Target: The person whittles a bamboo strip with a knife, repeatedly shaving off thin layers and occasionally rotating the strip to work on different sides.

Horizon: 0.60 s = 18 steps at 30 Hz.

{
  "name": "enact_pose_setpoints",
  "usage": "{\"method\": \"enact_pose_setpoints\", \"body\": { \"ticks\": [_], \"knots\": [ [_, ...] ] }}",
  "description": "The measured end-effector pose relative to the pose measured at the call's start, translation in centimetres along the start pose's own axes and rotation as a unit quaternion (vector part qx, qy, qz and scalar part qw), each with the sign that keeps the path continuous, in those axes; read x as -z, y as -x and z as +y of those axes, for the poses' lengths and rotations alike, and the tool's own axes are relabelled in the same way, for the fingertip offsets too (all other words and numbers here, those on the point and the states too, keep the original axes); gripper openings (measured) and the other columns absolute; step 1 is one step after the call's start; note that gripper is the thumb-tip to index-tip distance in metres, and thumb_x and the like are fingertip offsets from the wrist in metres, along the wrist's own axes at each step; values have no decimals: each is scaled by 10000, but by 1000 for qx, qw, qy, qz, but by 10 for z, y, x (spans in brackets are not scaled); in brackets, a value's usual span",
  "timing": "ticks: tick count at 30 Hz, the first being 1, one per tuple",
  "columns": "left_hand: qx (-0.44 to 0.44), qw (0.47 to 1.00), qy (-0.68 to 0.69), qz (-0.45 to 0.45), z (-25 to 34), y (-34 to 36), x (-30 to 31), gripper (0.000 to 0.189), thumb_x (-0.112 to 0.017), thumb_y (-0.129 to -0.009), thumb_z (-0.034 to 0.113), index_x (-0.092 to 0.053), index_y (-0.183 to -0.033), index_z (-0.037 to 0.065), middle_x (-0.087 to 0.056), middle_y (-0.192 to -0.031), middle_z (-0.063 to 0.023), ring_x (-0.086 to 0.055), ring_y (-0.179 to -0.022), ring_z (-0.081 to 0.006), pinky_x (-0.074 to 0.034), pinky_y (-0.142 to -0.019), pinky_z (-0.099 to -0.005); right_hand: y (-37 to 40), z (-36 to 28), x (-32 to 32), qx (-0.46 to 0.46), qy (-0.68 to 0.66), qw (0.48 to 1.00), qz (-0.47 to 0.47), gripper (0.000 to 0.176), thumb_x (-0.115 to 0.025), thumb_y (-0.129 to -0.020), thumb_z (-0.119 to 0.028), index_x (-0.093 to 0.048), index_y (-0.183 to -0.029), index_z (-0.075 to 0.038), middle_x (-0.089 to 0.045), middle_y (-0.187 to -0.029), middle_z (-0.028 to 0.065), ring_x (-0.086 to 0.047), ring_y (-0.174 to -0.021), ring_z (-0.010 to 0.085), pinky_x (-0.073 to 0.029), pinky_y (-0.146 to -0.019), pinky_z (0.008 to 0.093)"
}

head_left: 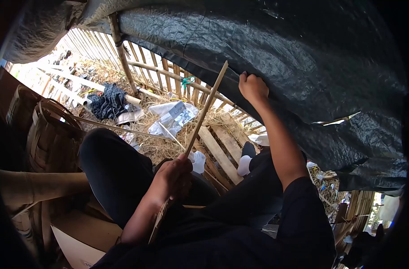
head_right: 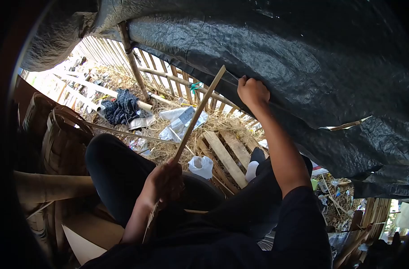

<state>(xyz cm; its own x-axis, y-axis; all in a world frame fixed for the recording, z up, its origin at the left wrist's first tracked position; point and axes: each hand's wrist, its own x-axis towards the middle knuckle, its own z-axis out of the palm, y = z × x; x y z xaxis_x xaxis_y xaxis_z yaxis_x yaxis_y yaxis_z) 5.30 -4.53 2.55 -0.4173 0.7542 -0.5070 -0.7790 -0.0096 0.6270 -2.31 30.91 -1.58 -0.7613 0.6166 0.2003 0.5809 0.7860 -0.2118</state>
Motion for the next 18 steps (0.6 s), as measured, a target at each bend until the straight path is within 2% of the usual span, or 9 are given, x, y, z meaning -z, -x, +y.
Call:
{"method": "enact_pose_setpoints", "body": {
  "ticks": [1, 3, 4, 6, 10, 13, 15, 17, 18],
  "knots": [
    [-20, 999, -23, -15, 1, 2, 1, 439, -368, -1011, 462, -405, -692, 163, -303, -446, 43, -261, -309, -95, -249, -342, -248, -5, 2, 0, -12, -22, 999, 37, 584, -324, -968, -444, -662, -758, -17, -663, -652, 188, -649, -551, 348, -515, -524, 450],
    [-28, 999, -17, -12, 0, 3, 7, 440, -372, -1010, 460, -417, -699, 152, -313, -446, 37, -265, -311, -93, -248, -342, -245, 7, -5, 20, -144, -422, 887, -123, 580, -346, -970, -570, -488, -646, -111, -462, -501, 35, -425, -373, 141, -328, -380, 298],
    [-35, 999, -6, -9, -1, 3, 10, 442, -377, -1010, 458, -430, -706, 142, -323, -446, 32, -269, -314, -90, -247, -342, -242, 17, -10, 29, -142, -419, 888, -124, 580, -346, -970, -570, -488, -646, -111, -462, -501, 35, -425, -373, 141, -328, -380, 298],
    [-29, 1000, 8, 5, 0, 3, 13, 442, -383, -1010, 455, -431, -707, 136, -327, -444, 29, -275, -316, -89, -248, -344, -242, 37, -14, 42, -97, -635, 721, -260, 573, -361, -944, -656, -360, -668, -154, -262, -537, -52, -234, -423, 39, -171, -414, 208],
    [-21, 1000, -14, 17, 3, 2, 6, 445, -393, -1011, 447, -427, -704, 126, -344, -443, 18, -294, -319, -91, -260, -352, -247, 57, -17, 51, 1, -682, 653, -330, 527, -395, -945, -619, -415, -818, -108, -300, -571, -49, -266, -438, 46, -205, -412, 213],
    [-28, 999, -41, 8, -1, -1, 7, 450, -381, -1015, 445, -448, -724, 109, -366, -447, 7, -296, -317, -97, -267, -356, -250, 78, -29, 66, 64, -643, 699, -306, 457, -488, -962, -519, -402, -802, -100, -308, -597, -46, -279, -455, 36, -206, -413, 217],
    [-29, 998, -53, 9, 0, -1, 9, 452, -375, -1016, 445, -460, -740, 98, -372, -447, 4, -295, -316, -98, -267, -357, -251, 79, -16, 53, 48, -656, 683, -317, 355, -545, -976, -389, -484, -844, -66, -390, -633, -35, -352, -503, 45, -277, -450, 225],
    [-34, 998, -58, 9, 1, -1, 9, 455, -370, -1018, 445, -473, -757, 87, -378, -447, 0, -295, -314, -99, -268, -359, -251, 76, -10, 40, 199, -447, 858, -156, 299, -568, -976, -321, -571, -902, -31, -466, -659, -32, -388, -542, 45, -319, -496, 227],
    [-29, 998, -52, 3, 1, -2, 8, 460, -362, -1019, 449, -481, -771, 80, -381, -451, -1, -302, -318, -99, -269, -360, -251, 74, -12, 44, 171, -447, 865, -148, 267, -587, -965, -268, -633, -910, -10, -504, -672, -37, -410, -590, 35, -334, -538, 227]
  ]
}}
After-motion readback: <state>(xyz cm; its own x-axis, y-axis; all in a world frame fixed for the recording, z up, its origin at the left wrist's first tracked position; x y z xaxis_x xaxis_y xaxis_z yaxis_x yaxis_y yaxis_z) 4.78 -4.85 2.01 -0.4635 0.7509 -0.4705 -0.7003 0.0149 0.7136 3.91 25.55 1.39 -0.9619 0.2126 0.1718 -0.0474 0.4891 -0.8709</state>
